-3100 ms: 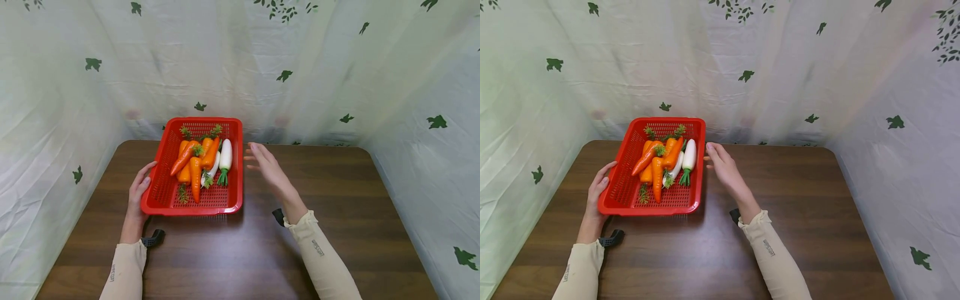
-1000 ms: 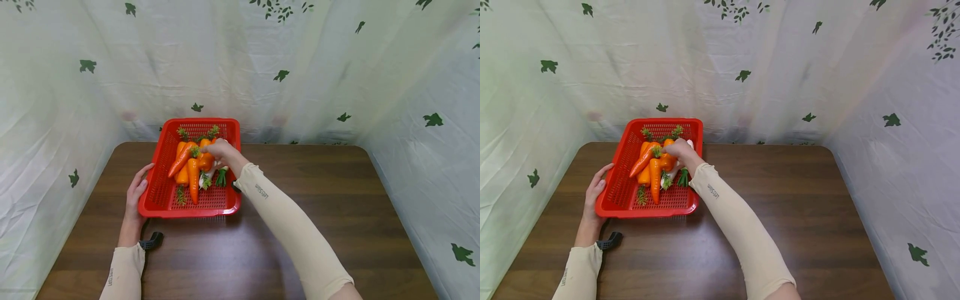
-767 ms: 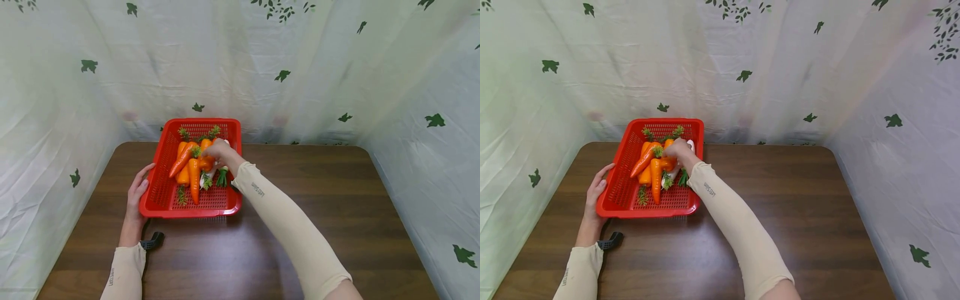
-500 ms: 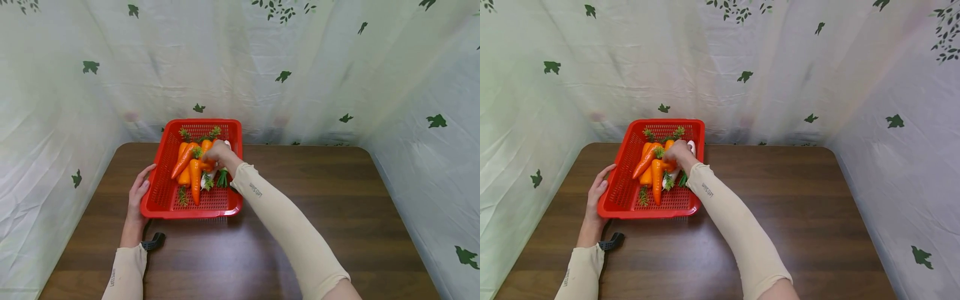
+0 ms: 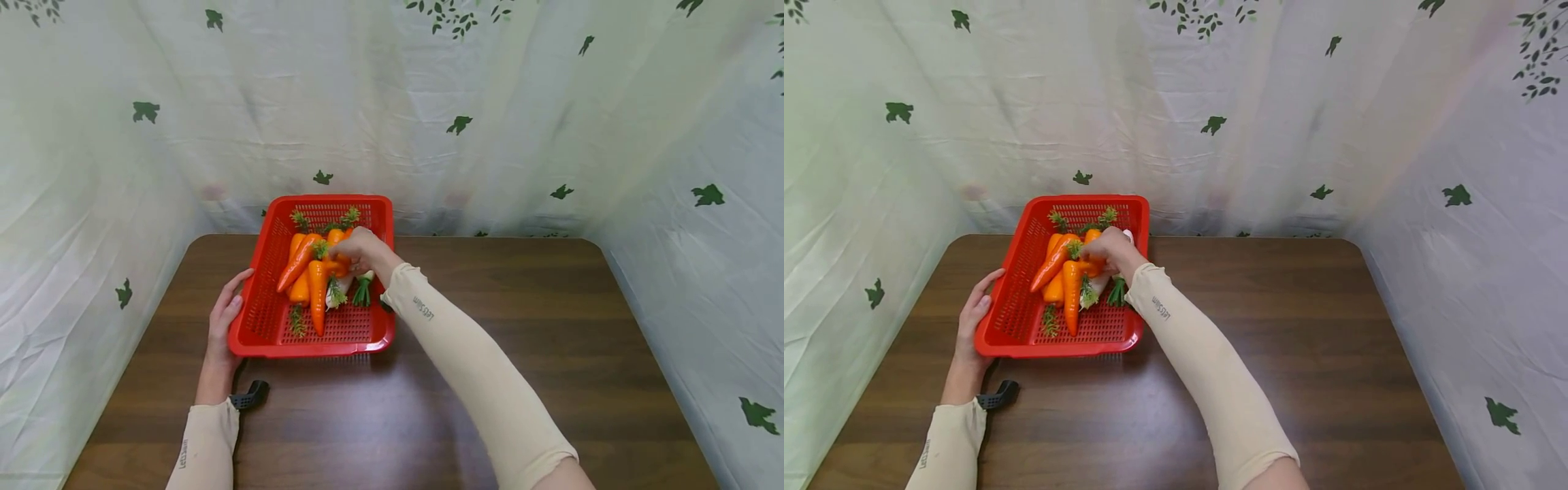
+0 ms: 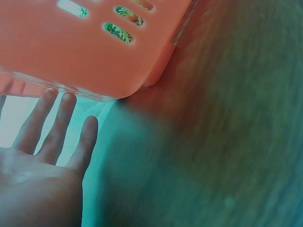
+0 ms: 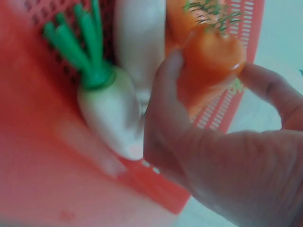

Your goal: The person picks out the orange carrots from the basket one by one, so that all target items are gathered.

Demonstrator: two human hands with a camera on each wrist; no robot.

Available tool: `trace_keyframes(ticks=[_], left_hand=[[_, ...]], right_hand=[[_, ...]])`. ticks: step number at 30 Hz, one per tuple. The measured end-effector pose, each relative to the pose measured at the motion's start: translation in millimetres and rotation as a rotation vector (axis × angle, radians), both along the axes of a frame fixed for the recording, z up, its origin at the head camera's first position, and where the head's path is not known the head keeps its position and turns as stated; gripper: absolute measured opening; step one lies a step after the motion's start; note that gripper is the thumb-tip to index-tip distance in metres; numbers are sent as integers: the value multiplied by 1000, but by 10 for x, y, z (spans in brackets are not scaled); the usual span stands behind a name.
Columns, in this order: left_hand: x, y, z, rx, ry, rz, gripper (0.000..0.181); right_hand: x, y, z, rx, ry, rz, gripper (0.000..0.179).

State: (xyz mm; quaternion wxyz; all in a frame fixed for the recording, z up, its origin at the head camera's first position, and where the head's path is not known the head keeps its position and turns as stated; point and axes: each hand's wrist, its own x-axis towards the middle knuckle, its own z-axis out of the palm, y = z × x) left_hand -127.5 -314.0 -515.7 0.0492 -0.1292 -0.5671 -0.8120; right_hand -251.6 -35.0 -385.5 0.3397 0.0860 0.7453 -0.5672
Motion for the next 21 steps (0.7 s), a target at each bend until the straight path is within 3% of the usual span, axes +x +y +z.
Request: trace_keyframes(ticks=[6, 14, 21], left_hand=[[-36, 4, -25, 43, 46, -45, 55], [-40, -10, -34, 32, 29, -32, 55], [-25, -11, -27, 43, 33, -39, 55]], right_hand=[[-15, 148, 54, -49, -19, 2, 29], [1, 309, 149, -137, -91, 28, 33], [55, 419, 274, -199, -62, 41, 21]])
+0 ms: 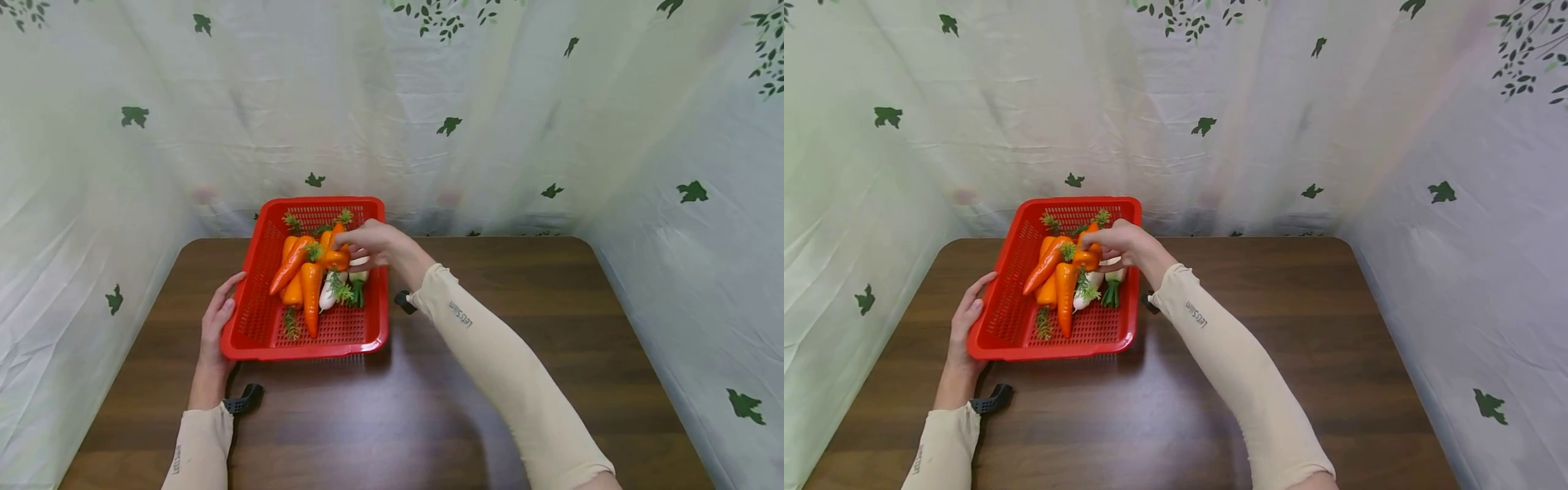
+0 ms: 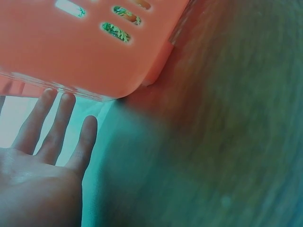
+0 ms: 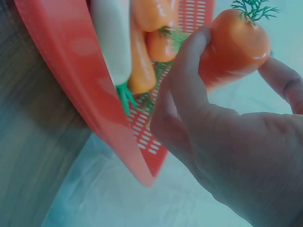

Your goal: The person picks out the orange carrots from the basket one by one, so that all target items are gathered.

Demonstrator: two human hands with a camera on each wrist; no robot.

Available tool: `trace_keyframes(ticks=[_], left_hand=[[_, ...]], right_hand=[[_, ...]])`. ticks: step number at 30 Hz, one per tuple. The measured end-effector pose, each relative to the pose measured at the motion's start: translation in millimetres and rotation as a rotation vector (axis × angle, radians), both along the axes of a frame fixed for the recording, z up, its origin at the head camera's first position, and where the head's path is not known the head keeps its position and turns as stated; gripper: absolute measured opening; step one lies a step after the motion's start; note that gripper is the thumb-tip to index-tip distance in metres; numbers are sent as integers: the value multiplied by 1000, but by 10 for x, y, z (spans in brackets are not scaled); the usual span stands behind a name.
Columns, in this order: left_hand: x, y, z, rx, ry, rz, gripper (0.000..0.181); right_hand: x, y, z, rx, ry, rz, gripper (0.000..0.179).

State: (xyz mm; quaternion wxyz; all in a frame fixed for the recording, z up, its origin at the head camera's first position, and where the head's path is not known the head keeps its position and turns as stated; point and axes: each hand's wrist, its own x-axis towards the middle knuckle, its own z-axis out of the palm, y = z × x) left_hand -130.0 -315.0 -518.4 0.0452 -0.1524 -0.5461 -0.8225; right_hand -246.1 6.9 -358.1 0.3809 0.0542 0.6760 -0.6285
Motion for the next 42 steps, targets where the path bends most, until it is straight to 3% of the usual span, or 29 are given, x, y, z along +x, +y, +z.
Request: trace_keyframes(ticks=[7, 15, 26, 32, 42], left_hand=[[-19, 12, -5, 4, 5, -8, 55], [54, -82, 15, 44, 21, -22, 56], [21, -36, 8, 57, 32, -52, 56], [0, 4, -20, 72, 39, -69, 56], [6, 4, -35, 43, 44, -56, 57]], right_hand=[[53, 205, 89, -20, 98, 3, 22], [169, 318, 124, -50, 207, -34, 69], [227, 730, 53, -42, 285, -83, 68], [264, 1023, -65, 0, 276, -118, 66], [298, 1272, -448, 96, 223, -101, 71]])
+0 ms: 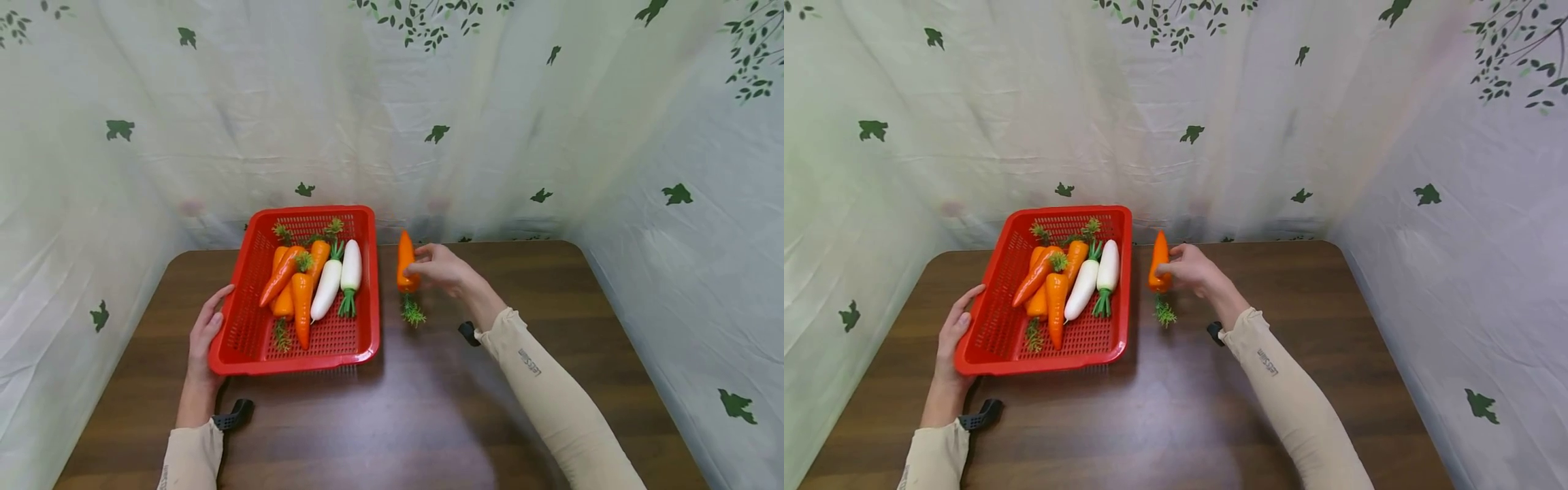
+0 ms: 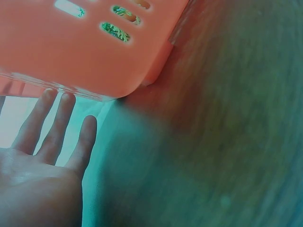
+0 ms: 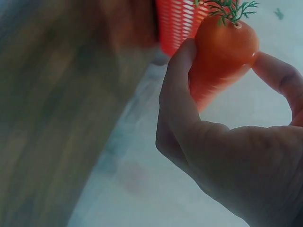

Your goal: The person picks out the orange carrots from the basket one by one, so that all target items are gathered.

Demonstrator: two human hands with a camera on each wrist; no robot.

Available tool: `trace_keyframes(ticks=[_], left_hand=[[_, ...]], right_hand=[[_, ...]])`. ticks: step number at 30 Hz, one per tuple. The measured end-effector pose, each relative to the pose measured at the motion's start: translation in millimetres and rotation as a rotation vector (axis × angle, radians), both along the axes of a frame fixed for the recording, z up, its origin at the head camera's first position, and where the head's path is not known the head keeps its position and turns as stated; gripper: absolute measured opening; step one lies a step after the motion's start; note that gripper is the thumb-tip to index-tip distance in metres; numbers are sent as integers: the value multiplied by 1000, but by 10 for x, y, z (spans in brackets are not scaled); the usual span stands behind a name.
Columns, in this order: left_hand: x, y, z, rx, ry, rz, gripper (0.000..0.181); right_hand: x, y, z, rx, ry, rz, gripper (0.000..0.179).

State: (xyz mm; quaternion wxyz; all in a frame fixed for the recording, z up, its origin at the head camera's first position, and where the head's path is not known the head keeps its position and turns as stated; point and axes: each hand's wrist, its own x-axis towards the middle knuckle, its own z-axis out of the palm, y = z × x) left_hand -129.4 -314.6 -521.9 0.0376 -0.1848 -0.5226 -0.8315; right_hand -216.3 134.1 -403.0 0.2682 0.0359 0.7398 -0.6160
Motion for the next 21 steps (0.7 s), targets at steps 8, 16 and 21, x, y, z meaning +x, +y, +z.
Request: trace_keyframes(ticks=[8, 16, 21], left_hand=[[11, 5, -15, -18, -5, 10, 57], [18, 4, -15, -46, 0, 20, 57], [12, 4, -2, -48, 8, 27, 57]], right_hand=[[40, 154, -316, 87, 27, 8, 67], [44, 187, -522, 228, 8, 24, 65], [21, 183, -582, 263, 13, 21, 66]])
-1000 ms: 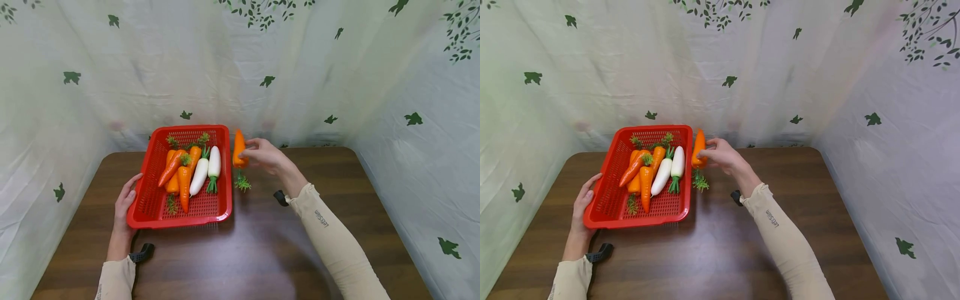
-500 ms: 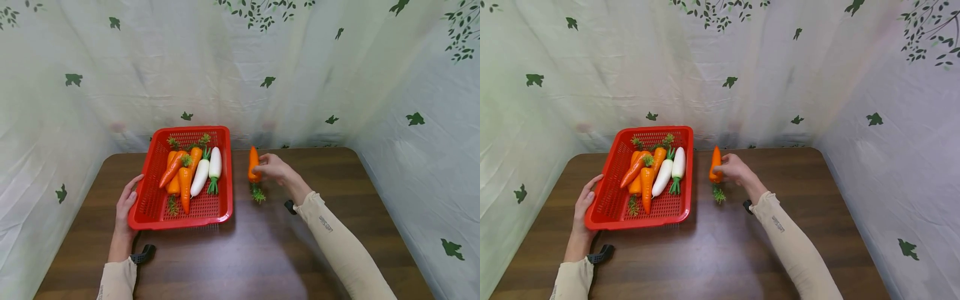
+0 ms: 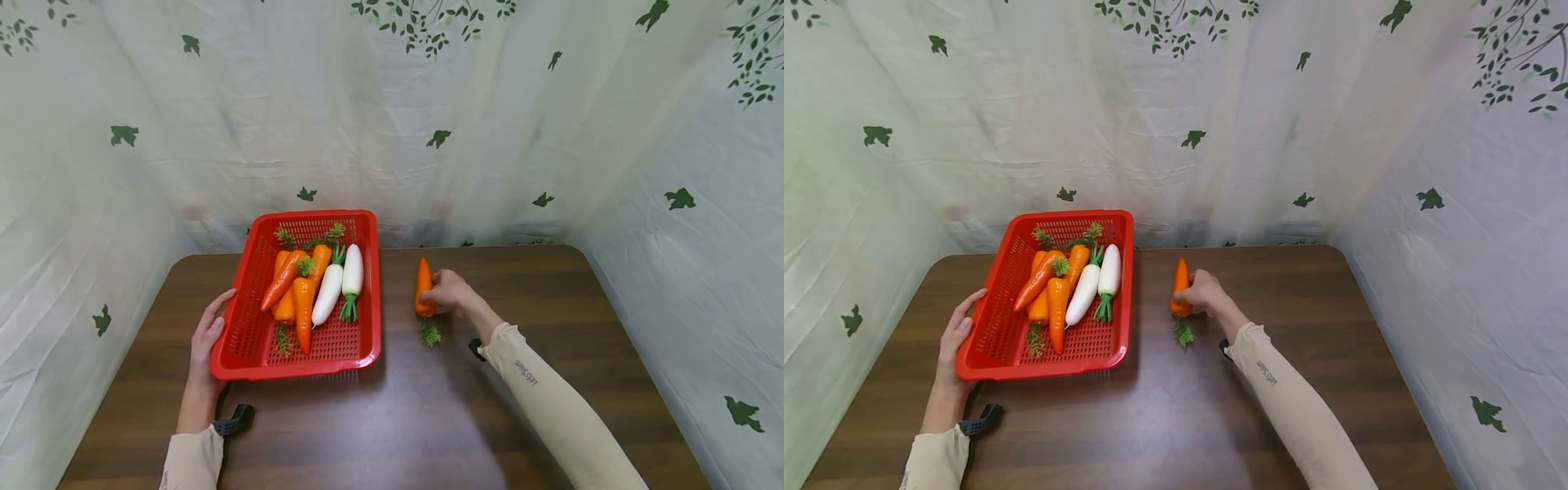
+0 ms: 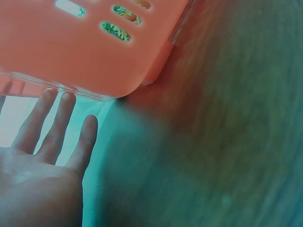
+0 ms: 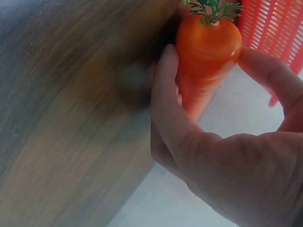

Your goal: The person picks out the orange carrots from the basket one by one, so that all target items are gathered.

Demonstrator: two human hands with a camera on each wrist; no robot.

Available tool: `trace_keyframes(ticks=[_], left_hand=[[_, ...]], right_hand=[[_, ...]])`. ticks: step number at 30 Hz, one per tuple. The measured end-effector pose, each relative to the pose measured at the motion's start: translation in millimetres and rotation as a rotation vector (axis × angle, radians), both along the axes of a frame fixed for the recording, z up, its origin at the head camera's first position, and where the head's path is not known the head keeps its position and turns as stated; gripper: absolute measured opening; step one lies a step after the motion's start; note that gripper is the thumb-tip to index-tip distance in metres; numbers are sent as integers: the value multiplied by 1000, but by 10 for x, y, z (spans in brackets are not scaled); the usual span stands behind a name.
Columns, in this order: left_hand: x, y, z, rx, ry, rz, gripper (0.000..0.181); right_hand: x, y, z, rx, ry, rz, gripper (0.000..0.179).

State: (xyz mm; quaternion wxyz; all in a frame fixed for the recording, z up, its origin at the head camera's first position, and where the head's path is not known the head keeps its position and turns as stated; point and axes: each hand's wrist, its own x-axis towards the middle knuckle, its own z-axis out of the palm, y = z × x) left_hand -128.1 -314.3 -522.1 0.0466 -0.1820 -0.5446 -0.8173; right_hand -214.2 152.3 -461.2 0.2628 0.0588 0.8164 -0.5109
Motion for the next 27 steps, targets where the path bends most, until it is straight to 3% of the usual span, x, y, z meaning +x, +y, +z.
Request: trace_keyframes(ticks=[17, 27], left_hand=[[7, -2, -2, -8, -18, 19, 57], [4, -1, -5, -4, -19, 10, 56]], right_hand=[[53, 81, 85, 77, 53, -48, 68], [116, -15, 338, 266, 304, -8, 68]])
